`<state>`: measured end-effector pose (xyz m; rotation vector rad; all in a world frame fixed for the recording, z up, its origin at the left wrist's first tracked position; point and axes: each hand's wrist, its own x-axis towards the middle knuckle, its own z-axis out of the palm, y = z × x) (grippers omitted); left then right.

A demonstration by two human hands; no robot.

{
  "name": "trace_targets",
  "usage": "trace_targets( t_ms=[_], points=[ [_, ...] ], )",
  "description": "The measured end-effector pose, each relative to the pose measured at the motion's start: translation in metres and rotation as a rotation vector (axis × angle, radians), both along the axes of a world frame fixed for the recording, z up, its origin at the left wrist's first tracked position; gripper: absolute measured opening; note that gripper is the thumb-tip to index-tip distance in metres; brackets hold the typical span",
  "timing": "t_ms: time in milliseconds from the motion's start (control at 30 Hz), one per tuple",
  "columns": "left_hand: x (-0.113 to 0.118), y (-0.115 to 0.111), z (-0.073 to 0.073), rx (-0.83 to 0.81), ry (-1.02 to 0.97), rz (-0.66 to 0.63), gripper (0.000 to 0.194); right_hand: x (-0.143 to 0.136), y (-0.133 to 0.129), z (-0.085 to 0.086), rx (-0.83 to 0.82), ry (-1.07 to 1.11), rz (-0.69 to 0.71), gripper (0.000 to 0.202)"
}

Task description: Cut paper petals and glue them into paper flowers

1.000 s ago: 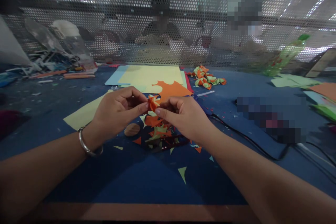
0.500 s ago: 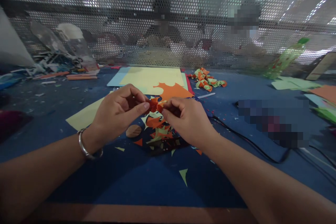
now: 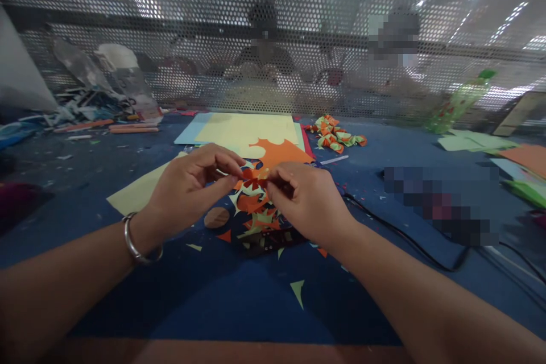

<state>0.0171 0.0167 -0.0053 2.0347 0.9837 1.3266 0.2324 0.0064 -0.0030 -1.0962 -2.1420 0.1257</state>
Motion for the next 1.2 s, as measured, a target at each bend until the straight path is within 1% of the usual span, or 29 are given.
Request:
trace_targets(
  t_ms=[167,300,400,467,533,567,600,667,733,833,933,1033,1167,1200],
  points=[
    [-0.002,0.000,0.002,0.054,0.017,0.093,0.013,0.006,0.005,0.001,0.086,-0.078,-0.028,0.013],
    [-0.003,0.002,0.002,0.051,0.008,0.088,0.011,0.011,0.009,0.005,0.126,-0.093,-0.074,0.017],
    [-0.003,0.006,-0.001,0.035,0.026,0.074,0.009,0.018,0.019,0.010,0.118,-0.031,-0.151,0.016],
    [-0.004,0.008,-0.003,0.026,0.042,0.080,0.008,0.029,0.036,0.015,0.089,0.029,-0.257,0.014],
    [-0.003,0.011,-0.005,0.005,0.058,0.084,0.007,0.047,0.063,0.021,0.082,0.024,-0.415,0.016],
    [-0.003,0.012,-0.006,-0.009,0.061,0.082,0.007,0.058,0.078,0.023,0.061,0.017,-0.522,0.017],
    [-0.003,0.013,-0.007,-0.024,0.061,0.079,0.006,0.070,0.092,0.025,-0.001,-0.005,-0.621,0.018],
    [-0.002,0.014,-0.008,-0.049,0.060,0.073,0.005,0.093,0.116,0.026,-0.063,-0.019,-0.721,0.013],
    [-0.002,0.014,-0.009,-0.061,0.057,0.068,0.004,0.113,0.127,0.023,-0.116,-0.033,-0.777,0.014],
    [-0.002,0.014,-0.009,-0.061,0.060,0.063,0.005,0.128,0.124,0.015,-0.155,-0.045,-0.766,0.020],
    [-0.002,0.014,-0.008,-0.050,0.086,0.078,0.006,0.127,0.111,0.009,-0.174,-0.054,-0.733,0.019],
    [-0.001,0.015,-0.007,-0.046,0.102,0.114,0.005,0.113,0.095,0.009,-0.193,-0.073,-0.659,0.017],
    [-0.005,0.020,-0.003,-0.042,0.106,0.177,0.004,0.088,0.067,0.009,-0.234,-0.129,-0.487,0.018],
    [-0.008,0.022,-0.002,-0.036,0.121,0.186,0.004,0.083,0.059,0.008,-0.233,-0.144,-0.462,0.018]
  ],
)
